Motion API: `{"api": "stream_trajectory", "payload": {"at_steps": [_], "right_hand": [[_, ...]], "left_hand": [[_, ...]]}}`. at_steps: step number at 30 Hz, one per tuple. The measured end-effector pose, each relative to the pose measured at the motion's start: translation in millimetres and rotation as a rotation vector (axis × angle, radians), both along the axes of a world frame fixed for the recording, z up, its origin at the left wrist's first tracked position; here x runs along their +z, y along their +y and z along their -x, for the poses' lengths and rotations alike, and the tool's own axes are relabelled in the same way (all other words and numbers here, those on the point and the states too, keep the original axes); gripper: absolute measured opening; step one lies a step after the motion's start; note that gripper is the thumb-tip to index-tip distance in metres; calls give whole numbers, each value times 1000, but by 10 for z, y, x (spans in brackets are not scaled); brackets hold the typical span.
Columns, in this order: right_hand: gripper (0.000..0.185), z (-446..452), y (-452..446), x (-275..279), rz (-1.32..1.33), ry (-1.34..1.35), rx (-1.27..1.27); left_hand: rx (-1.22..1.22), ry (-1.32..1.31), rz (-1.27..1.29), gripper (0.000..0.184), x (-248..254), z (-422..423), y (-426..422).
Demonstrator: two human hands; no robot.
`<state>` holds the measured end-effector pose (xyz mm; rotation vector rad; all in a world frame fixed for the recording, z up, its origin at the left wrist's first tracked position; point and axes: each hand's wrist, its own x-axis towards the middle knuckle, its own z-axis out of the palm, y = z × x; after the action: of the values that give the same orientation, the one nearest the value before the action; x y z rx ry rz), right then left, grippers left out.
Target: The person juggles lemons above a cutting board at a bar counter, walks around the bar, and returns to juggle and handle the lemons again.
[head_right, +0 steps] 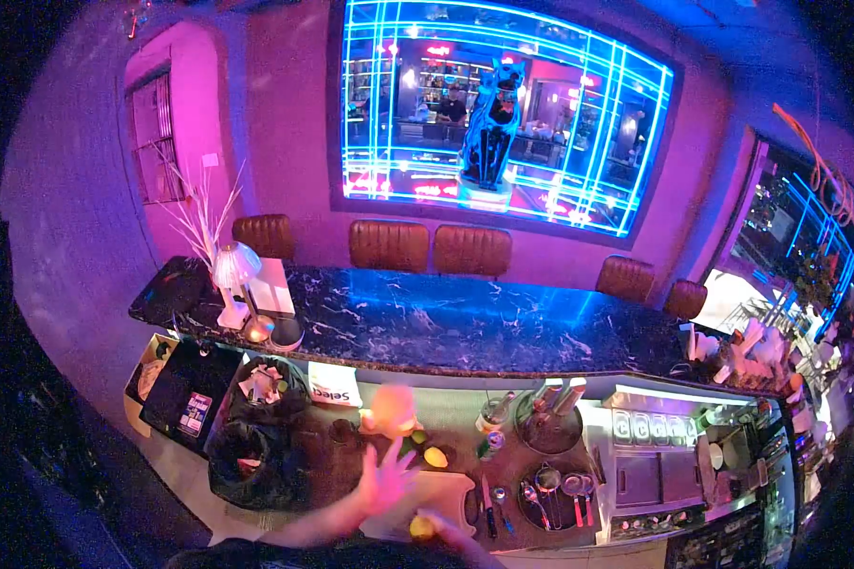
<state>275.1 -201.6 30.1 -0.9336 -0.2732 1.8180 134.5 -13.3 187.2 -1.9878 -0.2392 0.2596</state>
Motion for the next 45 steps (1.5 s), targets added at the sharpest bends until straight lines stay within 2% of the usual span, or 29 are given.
{"api": "stream_trajectory", "payload": {"at_steps": [2, 4, 6, 7, 8, 9, 10, 12, 14, 15, 18, 19, 21, 23, 24, 25, 26, 27, 30, 32, 33, 34, 36, 38, 40, 42, 43, 44, 45], "right_hand": [[35, -205, -87, -504, 70, 211, -110], [32, -285, -70, -372, 26, 397, -207], [32, -357, 167, 614, -290, -153, -438], [32, -354, 235, 1194, -288, -159, -433], [35, -330, 324, 1820, -366, 152, -519], [39, -307, 411, 2219, -441, 470, -598], [39, -253, 496, 2385, -445, 472, -595], [51, -93, 608, 2526, -315, -191, -694], [61, -119, 461, 1748, -470, -987, -155], [63, -40, 323, 1359, -357, -832, -30], [67, 195, -50, 549, -140, -203, 85], [64, 198, -161, 378, -295, -361, 42], [58, 75, -393, 132, -596, -683, -40], [51, 21, -452, -13, -908, -993, -124], [51, 76, -480, 78, -905, -983, -126], [34, 89, -558, 185, -437, -295, -228], [26, 80, -598, 246, -212, 44, -233], [19, 68, -636, 300, 49, 371, -309], [20, 82, -639, 194, 273, -29, -590], [24, -275, -368, -501, -766, 648, -283], [25, -381, -189, 193, -371, 436, -540], [26, -247, 61, 1194, -245, 350, -699], [32, 122, 327, 3077, -212, 363, -899], [32, 189, 286, 2791, -146, 216, -744], [32, 214, 301, 2224, -56, -81, -431], [33, 220, 276, 1553, 10, -307, -189], [33, 227, 234, 1207, 30, -383, -102], [36, 277, 113, 778, -193, -431, -162], [37, 192, 95, 629, -301, -453, -191]], "left_hand": [[151, 53, -777, 44, 96, -101, 241], [291, 91, -1564, 33, 95, -150, 430], [245, 190, -2063, 29, 147, 84, 428], [124, 284, -2159, 28, 153, 310, 335], [136, 284, -2161, 28, -78, 386, 257], [-124, 507, -2167, 33, -426, 453, 157], [-394, 731, -2136, 39, -607, 500, 113], [-399, 748, -2195, 44, -225, 465, -207], [-385, 754, -2265, 58, 411, 246, -484], [-637, 967, -2280, 67, 766, 94, -563], [-514, 1444, -2425, 93, -253, -204, -266], [-52, 905, -2223, 89, -354, -253, -106], [328, 396, -1893, 84, 260, -306, -92], [194, 569, -2118, 81, 1131, -324, -71], [183, 576, -2117, 81, 825, -305, 3], [71, 291, -2057, 73, 277, -304, 122], [-32, 9, -1970, 65, -52, -269, 185], [-281, 190, -1943, 50, 135, -33, 24], [-323, 417, -1747, 45, 18, 260, -131], [-337, 559, -1785, 42, -65, 391, -42], [-345, 701, -1819, 40, -117, 441, 6], [-349, 704, -1815, 40, -176, 480, 49], [-473, 874, -2083, 32, -308, 509, 113], [-430, 862, -2190, 37, -434, 495, 40], [-98, 163, -1132, 51, -437, 224, -99], [54, -152, -582, 60, -414, -7, -30], [121, 78, -1220, 60, -138, -87, 58], [206, 317, -1784, 61, 320, -192, 147], [291, 346, -1931, 62, 774, -268, 216]]}}
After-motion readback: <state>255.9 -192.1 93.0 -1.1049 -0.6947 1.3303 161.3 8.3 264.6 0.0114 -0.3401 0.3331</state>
